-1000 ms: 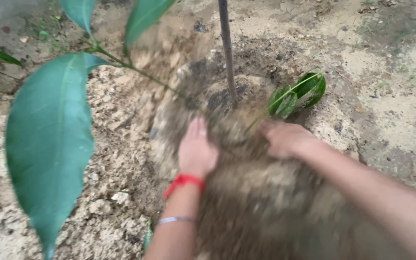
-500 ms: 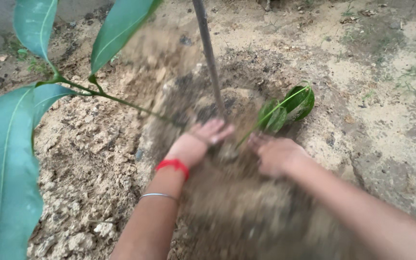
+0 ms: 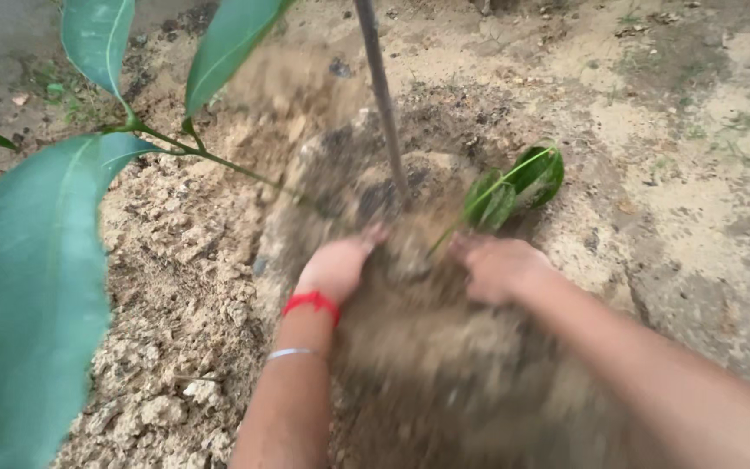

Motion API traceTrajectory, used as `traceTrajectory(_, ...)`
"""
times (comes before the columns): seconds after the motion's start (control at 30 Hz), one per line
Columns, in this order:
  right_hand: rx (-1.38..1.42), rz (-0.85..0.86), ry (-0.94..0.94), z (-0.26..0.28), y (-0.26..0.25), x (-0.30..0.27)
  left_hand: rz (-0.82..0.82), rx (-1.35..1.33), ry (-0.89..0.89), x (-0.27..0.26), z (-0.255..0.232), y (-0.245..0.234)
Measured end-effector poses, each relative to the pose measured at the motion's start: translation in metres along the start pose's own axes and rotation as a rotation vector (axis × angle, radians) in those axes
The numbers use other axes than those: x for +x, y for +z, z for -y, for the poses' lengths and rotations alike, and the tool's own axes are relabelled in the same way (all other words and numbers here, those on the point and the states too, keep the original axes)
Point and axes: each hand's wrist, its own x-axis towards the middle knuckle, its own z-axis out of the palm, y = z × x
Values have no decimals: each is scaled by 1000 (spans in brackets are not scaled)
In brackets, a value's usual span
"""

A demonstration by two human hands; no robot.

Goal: The person packs sandy soil around the base of a small tree sapling by hand and then pours water on the soil from a small metal cup.

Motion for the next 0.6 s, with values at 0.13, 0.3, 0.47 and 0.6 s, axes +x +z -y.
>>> traceTrajectory(0.13,24,-60,-19,-2,3,2,65,53,-249,-21,-22,-12)
traceTrajectory(0.3,66,-97,0,-4,9,5,227,39,-546,-38,-72,-36)
traceTrajectory(0.47,25,-206,-130,-14,23,16,240,-10,-563,-52,-116,-34)
traceTrajectory(0.6,234,-176,-222,0,26,7,336,-61,-504,-51,-124,-47)
